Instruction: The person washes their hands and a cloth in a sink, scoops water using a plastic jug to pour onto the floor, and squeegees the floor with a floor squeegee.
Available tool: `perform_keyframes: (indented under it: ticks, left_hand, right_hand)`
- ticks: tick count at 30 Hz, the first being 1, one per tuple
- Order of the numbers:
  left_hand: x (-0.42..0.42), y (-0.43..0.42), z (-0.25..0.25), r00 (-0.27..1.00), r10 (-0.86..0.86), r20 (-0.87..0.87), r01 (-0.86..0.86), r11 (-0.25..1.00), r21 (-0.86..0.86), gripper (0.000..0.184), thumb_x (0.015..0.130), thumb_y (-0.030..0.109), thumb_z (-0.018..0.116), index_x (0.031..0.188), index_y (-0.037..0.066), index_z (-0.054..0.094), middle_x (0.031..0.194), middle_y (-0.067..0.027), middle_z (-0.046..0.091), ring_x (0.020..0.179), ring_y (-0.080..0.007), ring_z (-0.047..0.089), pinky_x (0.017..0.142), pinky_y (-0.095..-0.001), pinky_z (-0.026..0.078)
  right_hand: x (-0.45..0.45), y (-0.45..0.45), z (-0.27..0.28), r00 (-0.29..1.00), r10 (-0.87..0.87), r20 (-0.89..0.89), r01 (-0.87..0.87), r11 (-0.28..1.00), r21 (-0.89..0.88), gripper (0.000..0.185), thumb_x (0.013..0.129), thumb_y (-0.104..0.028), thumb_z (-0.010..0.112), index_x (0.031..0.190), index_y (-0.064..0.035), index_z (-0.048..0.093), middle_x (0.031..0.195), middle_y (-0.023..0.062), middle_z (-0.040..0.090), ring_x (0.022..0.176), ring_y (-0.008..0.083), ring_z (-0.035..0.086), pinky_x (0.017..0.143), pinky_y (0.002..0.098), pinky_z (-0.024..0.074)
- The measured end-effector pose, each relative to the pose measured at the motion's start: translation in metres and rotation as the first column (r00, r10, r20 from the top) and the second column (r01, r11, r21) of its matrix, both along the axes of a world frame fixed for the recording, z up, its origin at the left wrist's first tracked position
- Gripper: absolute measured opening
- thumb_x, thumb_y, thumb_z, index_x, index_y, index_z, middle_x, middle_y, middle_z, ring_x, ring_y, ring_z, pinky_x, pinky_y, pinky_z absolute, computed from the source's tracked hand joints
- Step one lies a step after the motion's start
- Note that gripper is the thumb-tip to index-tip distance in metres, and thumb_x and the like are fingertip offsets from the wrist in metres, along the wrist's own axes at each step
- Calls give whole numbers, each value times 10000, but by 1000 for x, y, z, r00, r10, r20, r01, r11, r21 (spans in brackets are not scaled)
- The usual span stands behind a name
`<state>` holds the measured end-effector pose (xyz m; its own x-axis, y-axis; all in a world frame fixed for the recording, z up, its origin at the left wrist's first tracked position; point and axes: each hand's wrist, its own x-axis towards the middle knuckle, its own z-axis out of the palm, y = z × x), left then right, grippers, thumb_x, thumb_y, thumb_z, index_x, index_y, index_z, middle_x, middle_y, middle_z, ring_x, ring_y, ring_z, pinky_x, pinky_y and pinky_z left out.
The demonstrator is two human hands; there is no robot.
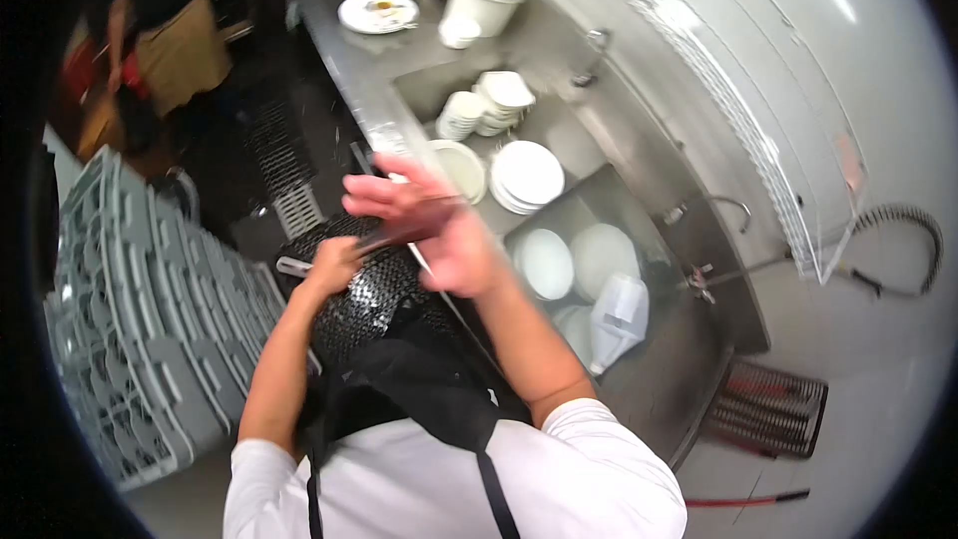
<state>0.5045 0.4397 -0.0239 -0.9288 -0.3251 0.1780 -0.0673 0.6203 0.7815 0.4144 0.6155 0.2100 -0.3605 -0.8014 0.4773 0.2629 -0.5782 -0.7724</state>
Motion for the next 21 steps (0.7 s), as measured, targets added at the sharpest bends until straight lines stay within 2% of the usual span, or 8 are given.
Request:
perform_keyframes:
  ticks: [2, 3, 4, 6, 9, 13, 16, 21]
  left_hand:
    - [-9, 5, 14, 998, -44, -49, 46, 999, 24, 135, 703, 129, 644, 682, 17, 572, 694, -220, 586, 688, -435, 583, 593, -477, 464]
    - [-8, 6, 18, 988, -123, -90, 117, 991, -66, 147, 709, 149, 632, 680, 16, 575, 688, -219, 585, 686, -439, 582, 596, -489, 467]
    - [-5, 14, 37, 987, -125, -101, 127, 992, 14, 132, 690, 76, 622, 644, 8, 518, 630, -211, 547, 637, -428, 562, 542, -449, 432]
    - [-9, 14, 49, 987, -141, -73, 148, 985, 90, 156, 726, 86, 629, 639, 5, 528, 643, -215, 553, 652, -413, 573, 540, -444, 425]
    - [-34, -4, 50, 979, -181, -95, 192, 974, 119, 177, 748, 100, 650, 653, 5, 534, 648, -215, 558, 668, -422, 567, 552, -446, 424]
    - [-76, -64, 56, 976, -205, -75, 210, 976, 63, 251, 765, 136, 650, 621, 5, 492, 611, -196, 534, 629, -425, 539, 549, -451, 416]
    - [-121, -126, 36, 974, -219, -56, 221, 975, 26, 322, 783, 198, 635, 572, 19, 470, 582, -188, 512, 600, -420, 524, 532, -455, 404]
    - [-188, -244, 21, 989, -120, -88, 127, 990, 68, 329, 778, 161, 671, 573, 32, 448, 541, -174, 491, 534, -383, 515, 484, -402, 402]
  right_hand:
    - [-32, 6, 6, 968, 202, -150, -213, 975, -59, 632, 727, -454, 795, 1127, -21, 566, 986, 152, 632, 889, 266, 625, 819, 401, 495]
    - [-39, 4, 12, 921, 310, -235, -344, 931, -121, 567, 726, -488, 782, 987, -31, 571, 860, 109, 608, 767, 235, 601, 740, 383, 501]
    - [-44, 2, 20, 864, 383, -326, -454, 873, -176, 533, 725, -522, 769, 847, -40, 576, 734, 66, 584, 644, 205, 578, 660, 365, 507]
    - [-41, 4, 48, 811, 374, -450, -478, 867, -141, 537, 740, -545, 732, 725, -50, 523, 655, 39, 559, 559, 189, 568, 578, 354, 518]
    - [-48, -15, 66, 732, 419, -537, -564, 815, -132, 496, 790, -466, 726, 657, -46, 498, 615, 56, 567, 578, 206, 626, 561, 347, 552]
    - [-72, -73, 63, 679, 421, -601, -626, 760, -174, 424, 852, -290, 711, 611, -27, 483, 713, 160, 639, 587, 253, 658, 558, 323, 576]
    - [-105, -126, 42, 690, 459, -560, -639, 750, -173, 370, 842, -196, 732, 640, -17, 479, 630, 116, 567, 446, 166, 525, 381, 262, 395]
    - [-168, -232, 13, 847, 291, -446, -451, 837, -310, 354, 795, -135, 771, 650, -11, 473, 562, 83, 505, 377, 138, 423, 341, 255, 274]
